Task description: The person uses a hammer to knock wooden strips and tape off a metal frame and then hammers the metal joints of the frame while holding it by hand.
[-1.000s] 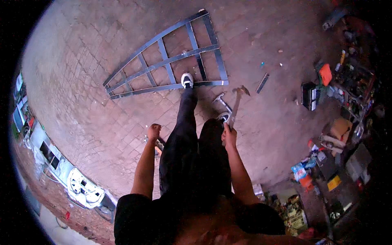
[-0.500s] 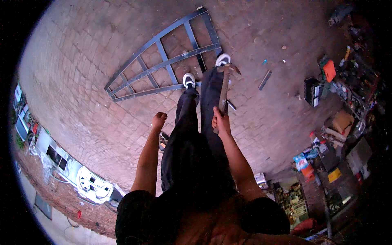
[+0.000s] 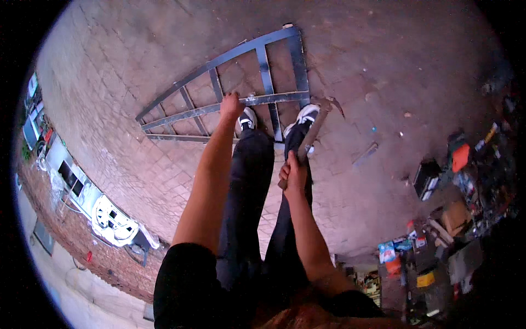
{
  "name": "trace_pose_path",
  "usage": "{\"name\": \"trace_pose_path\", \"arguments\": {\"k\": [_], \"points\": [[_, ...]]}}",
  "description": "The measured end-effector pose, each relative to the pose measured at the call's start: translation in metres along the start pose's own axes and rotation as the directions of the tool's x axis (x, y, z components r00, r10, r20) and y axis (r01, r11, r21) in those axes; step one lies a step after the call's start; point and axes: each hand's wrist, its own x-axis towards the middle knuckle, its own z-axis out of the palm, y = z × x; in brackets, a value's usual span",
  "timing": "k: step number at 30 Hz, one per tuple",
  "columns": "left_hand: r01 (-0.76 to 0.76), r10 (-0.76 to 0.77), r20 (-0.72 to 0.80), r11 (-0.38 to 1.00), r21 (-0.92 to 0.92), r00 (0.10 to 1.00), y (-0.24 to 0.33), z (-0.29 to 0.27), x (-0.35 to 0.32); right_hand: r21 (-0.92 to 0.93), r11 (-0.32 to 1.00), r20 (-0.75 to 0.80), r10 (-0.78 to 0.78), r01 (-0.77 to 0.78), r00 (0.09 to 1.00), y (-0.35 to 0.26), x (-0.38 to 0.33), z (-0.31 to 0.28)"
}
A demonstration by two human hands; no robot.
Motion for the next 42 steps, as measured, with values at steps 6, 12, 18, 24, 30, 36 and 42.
{"name": "trace_pose_path", "arguments": {"k": [6, 12, 18, 24, 30, 36, 42], "points": [[0.092, -0.051, -0.241, 0.982, 0.162, 0.969, 0.035, 0.026, 0.160, 0.127, 0.991, 0.016, 0.047, -0.048, 0.999, -0.021, 0.084, 0.024], [-0.060, 0.147, -0.419, 0.975, 0.215, 0.896, 0.003, 0.025, 0.266, 0.103, 0.993, -0.024, 0.068, -0.065, 0.997, -0.028, 0.092, 0.024], [-0.097, 0.232, -0.234, 0.874, 0.476, 0.944, -0.046, 0.031, 0.290, -0.026, 0.981, -0.057, 0.190, -0.191, 0.980, 0.025, 0.089, 0.035], [-0.334, 0.356, -0.108, 0.926, 0.178, 0.928, -0.073, 0.037, 0.302, -0.087, 0.989, -0.027, 0.113, -0.115, 0.993, 0.061, 0.094, 0.036], [-0.284, 0.296, -0.143, 0.954, 0.097, 0.944, -0.067, 0.017, 0.263, -0.046, 0.980, -0.022, -0.197, 0.196, 0.980, 0.030, 0.096, 0.073], [-0.181, 0.193, -0.138, 0.979, 0.090, 0.972, -0.042, -0.003, 0.244, 0.319, 0.545, 0.127, -0.835, 0.775, 0.535, -0.040, 0.121, 0.110], [-0.159, 0.175, -0.166, 0.982, 0.105, 0.970, -0.047, 0.007, 0.256, -0.396, 0.831, -0.410, -0.540, 0.390, 0.735, 0.026, 0.299, 0.155]]}}
